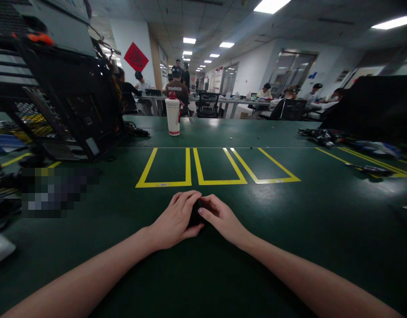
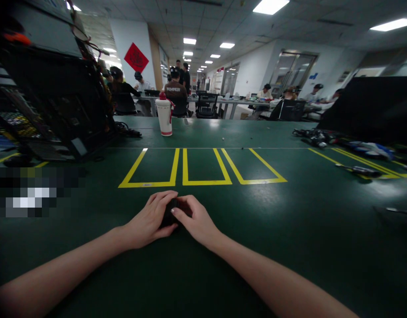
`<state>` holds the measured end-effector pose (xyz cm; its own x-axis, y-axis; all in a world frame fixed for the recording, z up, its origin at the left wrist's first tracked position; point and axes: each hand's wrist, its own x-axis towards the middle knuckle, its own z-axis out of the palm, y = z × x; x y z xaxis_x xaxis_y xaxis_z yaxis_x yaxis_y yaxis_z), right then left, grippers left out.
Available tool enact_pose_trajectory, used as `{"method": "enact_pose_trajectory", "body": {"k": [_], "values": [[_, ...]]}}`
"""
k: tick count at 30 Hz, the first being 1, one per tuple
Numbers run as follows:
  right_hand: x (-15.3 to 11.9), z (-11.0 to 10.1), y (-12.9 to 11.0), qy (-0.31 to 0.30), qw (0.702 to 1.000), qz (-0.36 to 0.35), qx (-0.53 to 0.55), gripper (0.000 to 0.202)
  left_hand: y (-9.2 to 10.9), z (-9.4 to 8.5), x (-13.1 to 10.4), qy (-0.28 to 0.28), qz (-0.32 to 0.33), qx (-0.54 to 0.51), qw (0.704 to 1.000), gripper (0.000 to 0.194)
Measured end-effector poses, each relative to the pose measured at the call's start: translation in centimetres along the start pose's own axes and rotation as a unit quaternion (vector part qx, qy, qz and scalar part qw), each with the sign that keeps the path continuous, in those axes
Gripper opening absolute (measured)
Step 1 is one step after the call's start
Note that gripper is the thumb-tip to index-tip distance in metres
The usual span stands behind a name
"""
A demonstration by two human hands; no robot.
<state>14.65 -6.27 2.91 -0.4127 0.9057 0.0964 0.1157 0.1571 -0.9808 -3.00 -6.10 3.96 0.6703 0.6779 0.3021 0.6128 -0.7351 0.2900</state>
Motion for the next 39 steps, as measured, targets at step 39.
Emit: {"method": "enact_pose_trajectory", "body": {"k": [39], "values": [[-0.2, 0.3, 0.1, 0.038, 0.988, -0.085, -0.122, 0.026, -0.6, 1.1, -0.1, 0.01, 0.007, 0.009, 1.0, 0.063]]}}
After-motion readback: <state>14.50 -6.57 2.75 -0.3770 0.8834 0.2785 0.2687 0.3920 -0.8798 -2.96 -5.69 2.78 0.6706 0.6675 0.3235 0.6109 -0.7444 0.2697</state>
